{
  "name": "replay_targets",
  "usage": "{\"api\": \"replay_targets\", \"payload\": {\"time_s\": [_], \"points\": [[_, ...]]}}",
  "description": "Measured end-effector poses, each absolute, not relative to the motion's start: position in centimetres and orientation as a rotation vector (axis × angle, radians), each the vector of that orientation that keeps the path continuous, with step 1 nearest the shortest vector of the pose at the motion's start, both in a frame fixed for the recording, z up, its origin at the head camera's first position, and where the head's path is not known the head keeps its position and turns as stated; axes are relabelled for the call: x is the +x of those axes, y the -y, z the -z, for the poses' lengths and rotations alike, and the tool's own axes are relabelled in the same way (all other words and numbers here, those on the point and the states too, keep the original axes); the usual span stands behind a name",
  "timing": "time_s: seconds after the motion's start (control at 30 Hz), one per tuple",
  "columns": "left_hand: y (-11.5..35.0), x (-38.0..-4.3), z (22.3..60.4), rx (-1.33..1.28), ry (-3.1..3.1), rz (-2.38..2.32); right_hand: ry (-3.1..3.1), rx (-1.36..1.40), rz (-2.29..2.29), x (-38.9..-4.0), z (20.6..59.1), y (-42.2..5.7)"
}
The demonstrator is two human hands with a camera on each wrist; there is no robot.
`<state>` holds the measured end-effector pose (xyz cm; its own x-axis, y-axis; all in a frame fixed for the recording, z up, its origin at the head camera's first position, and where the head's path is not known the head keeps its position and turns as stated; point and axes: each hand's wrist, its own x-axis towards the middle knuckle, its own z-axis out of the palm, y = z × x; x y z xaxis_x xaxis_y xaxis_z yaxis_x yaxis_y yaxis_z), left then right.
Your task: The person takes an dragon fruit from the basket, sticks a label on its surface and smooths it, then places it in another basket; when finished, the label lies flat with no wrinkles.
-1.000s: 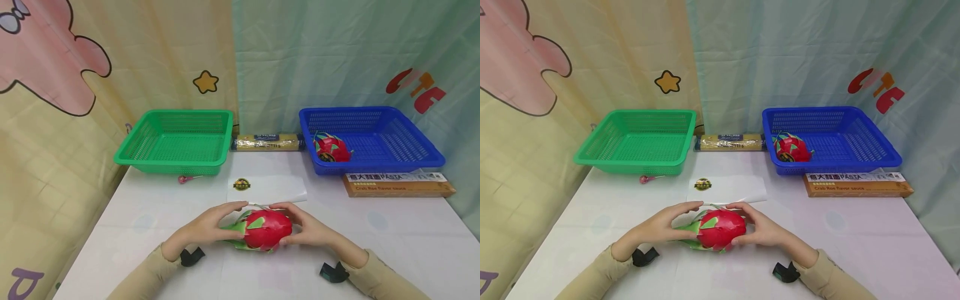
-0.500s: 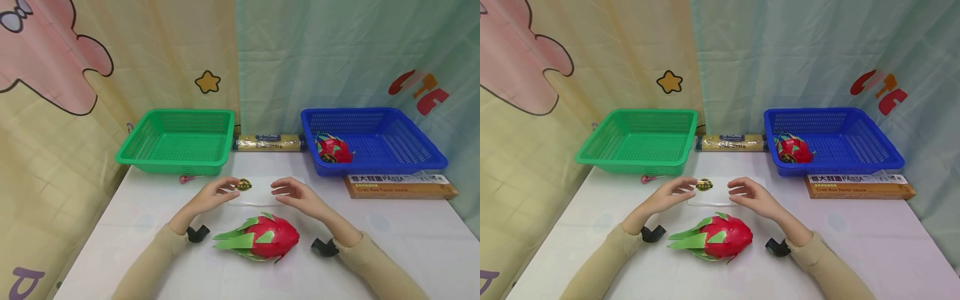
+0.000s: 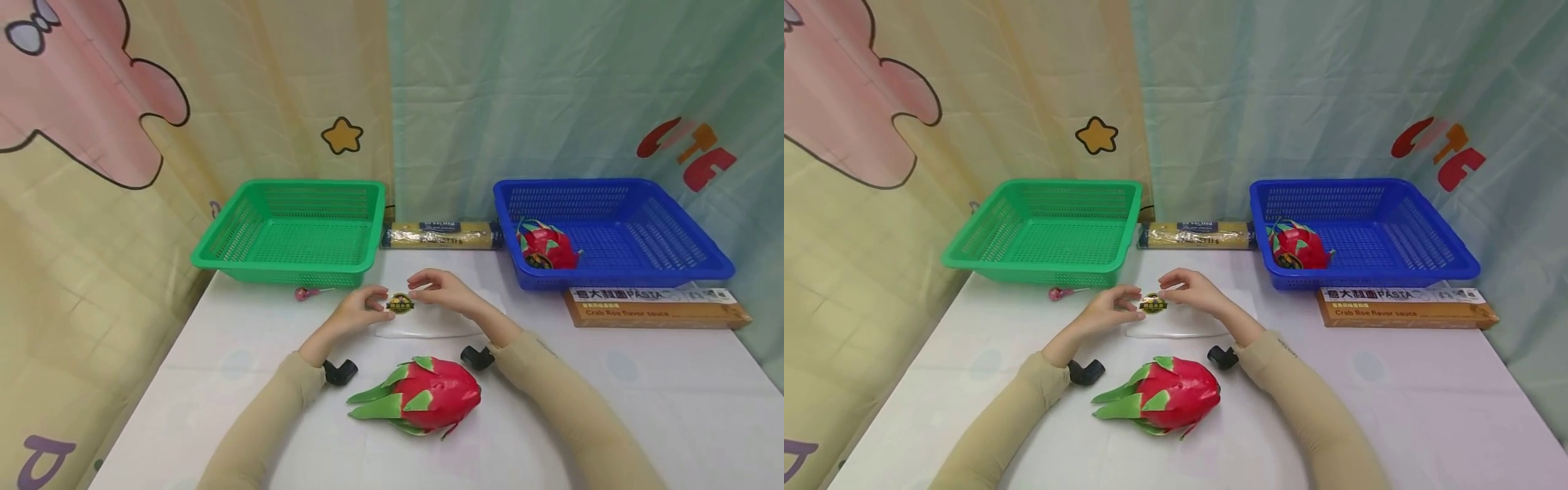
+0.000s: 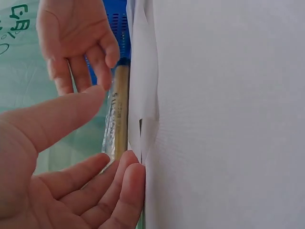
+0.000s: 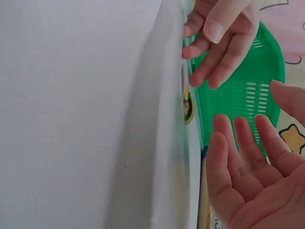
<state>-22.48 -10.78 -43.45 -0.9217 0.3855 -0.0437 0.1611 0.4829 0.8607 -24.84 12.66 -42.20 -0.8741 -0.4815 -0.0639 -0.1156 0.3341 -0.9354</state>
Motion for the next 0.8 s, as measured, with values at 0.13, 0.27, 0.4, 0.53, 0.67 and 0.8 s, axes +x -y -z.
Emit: {"api": "replay_targets", "payload": {"time_s": [0.13, 0.27, 0.4, 0.53, 0.67, 0.8], "points": [[10.7, -22.8, 44.2, 0.436, -2.521, -1.41, -2.319, -0.503, 1.485, -25.7, 43.1, -12.2], [10.9, -23.0, 44.8, 0.426, -2.532, -1.436, -2.341, -0.489, 1.45, -26.3, 43.9, -12.0], [11.1, -23.2, 45.4, 0.469, -2.564, -1.445, -2.361, -0.515, 1.421, -26.7, 44.7, -11.8], [11.1, -23.4, 45.7, 0.516, -2.617, -1.402, -2.42, -0.54, 1.36, -27.1, 45.3, -11.6], [11.1, -23.6, 45.7, 0.52, -2.633, -1.384, -2.496, -0.556, 1.311, -27.4, 45.6, -11.4], [11.1, -23.7, 45.7, 0.516, -2.636, -1.385, -2.546, -0.57, 1.283, -27.6, 45.5, -11.3]]}}
